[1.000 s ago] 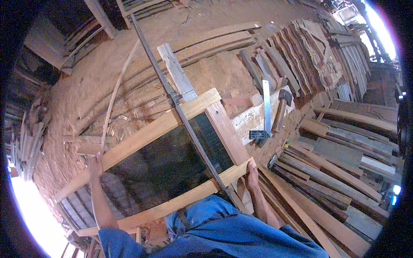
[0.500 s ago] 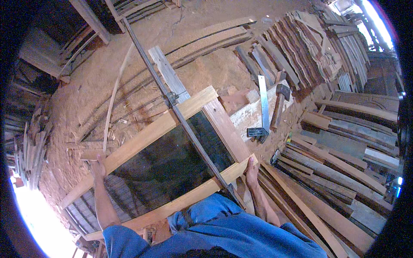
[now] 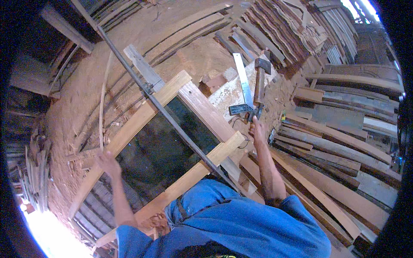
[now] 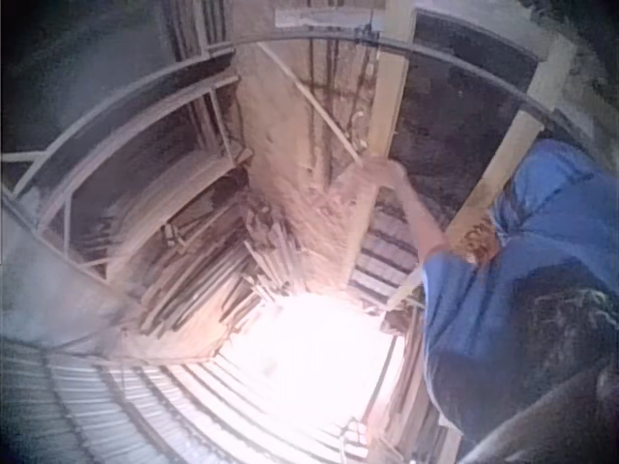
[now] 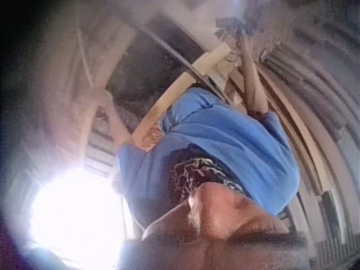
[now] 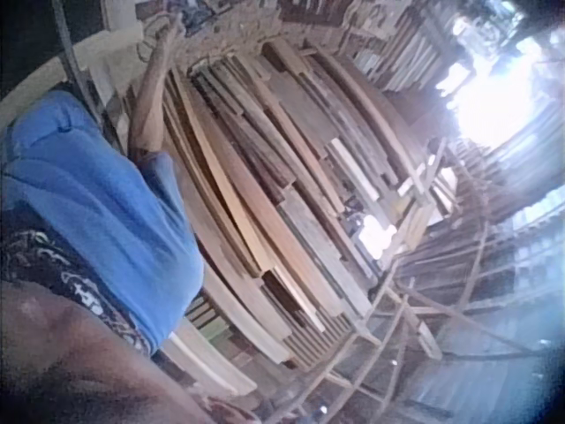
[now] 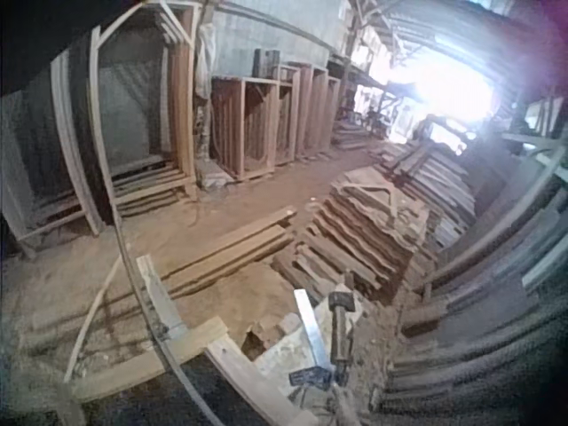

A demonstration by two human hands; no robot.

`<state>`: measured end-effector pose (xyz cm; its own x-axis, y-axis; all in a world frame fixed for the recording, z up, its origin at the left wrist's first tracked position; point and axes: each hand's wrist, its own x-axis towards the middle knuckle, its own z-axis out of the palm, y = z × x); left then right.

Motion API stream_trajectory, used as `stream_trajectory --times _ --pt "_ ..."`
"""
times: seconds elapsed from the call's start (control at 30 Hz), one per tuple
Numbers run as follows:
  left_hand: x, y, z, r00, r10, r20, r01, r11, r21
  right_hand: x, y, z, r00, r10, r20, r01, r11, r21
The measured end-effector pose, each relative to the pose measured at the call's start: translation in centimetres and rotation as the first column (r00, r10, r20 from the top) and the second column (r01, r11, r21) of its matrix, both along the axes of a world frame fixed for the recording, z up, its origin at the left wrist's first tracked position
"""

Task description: The person repeatedly measures a wooden frame with a metal square and a tape measure in a workshop. They adjust the frame's position and re-measure multiple times without completing a cut or assembly.

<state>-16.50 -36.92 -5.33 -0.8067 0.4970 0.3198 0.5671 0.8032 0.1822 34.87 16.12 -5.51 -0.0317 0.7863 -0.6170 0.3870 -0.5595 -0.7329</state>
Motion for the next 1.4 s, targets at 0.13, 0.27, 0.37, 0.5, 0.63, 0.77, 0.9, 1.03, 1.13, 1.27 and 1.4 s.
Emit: stream_trajectory --times 0.13,0.27,0.37,0.5,0.63,0.77,0.9,1.03,1.13,1.27,1.4 --pt "15.9 9.4 3.8 0.973 -0.124 0.197 0.117 0.992 0.047 -3.9 4.4 -2.6 0.963 -0.257 -0.078 0.239 0.954 -0.183" --pt "26.3 13.0 6.9 0.775 -0.525 0.352 0.467 0.851 0.242 -6.7 6.1 -6.1 0.842 -0.494 -0.218 0.463 0.868 -0.181" --pt "28.2 13.4 7.9 0.751 -0.536 0.385 0.461 0.844 0.276 -6.8 6.4 -7.3 0.821 -0.515 -0.249 0.483 0.857 -0.181" --pt "27.9 15.2 10.3 0.804 -0.452 0.386 0.3 0.869 0.394 -5.6 6.0 -4.4 0.861 -0.301 -0.411 0.274 0.953 -0.125" --pt "27.8 22.4 14.7 0.8 -0.554 0.231 0.354 0.747 0.562 -5.7 2.5 2.7 0.794 -0.129 -0.595 0.205 0.977 0.062" --pt "29.1 32.6 18.9 0.707 -0.664 0.242 0.538 0.728 0.424 -8.5 -4.5 10.0 0.906 -0.183 -0.381 0.264 0.949 0.172" --pt "26.5 37.8 20.0 0.41 -0.89 0.197 0.873 0.446 0.197 -9.9 -10.3 17.0 0.936 -0.095 -0.338 0.205 0.929 0.308" --pt "20.4 38.6 18.9 0.465 -0.796 0.387 0.71 0.597 0.374 -9.9 -10.1 18.5 0.88 0.114 -0.46 0.09 0.913 0.397" --pt "13.2 40.6 17.3 0.578 -0.661 0.479 0.5 0.75 0.432 -9.8 -7.9 15.3 0.983 0.127 -0.132 -0.016 0.777 0.629" --pt "2.9 44.3 14.4 0.423 -0.62 0.661 0.426 0.779 0.459 -10.4 -6.0 9.4 0.952 0.203 0.228 -0.304 0.703 0.642" --pt "-2.4 46.8 9.9 0.38 -0.502 0.777 0.396 0.848 0.353 -12.5 -6.2 5.9 0.905 0.389 0.174 -0.413 0.699 0.584"
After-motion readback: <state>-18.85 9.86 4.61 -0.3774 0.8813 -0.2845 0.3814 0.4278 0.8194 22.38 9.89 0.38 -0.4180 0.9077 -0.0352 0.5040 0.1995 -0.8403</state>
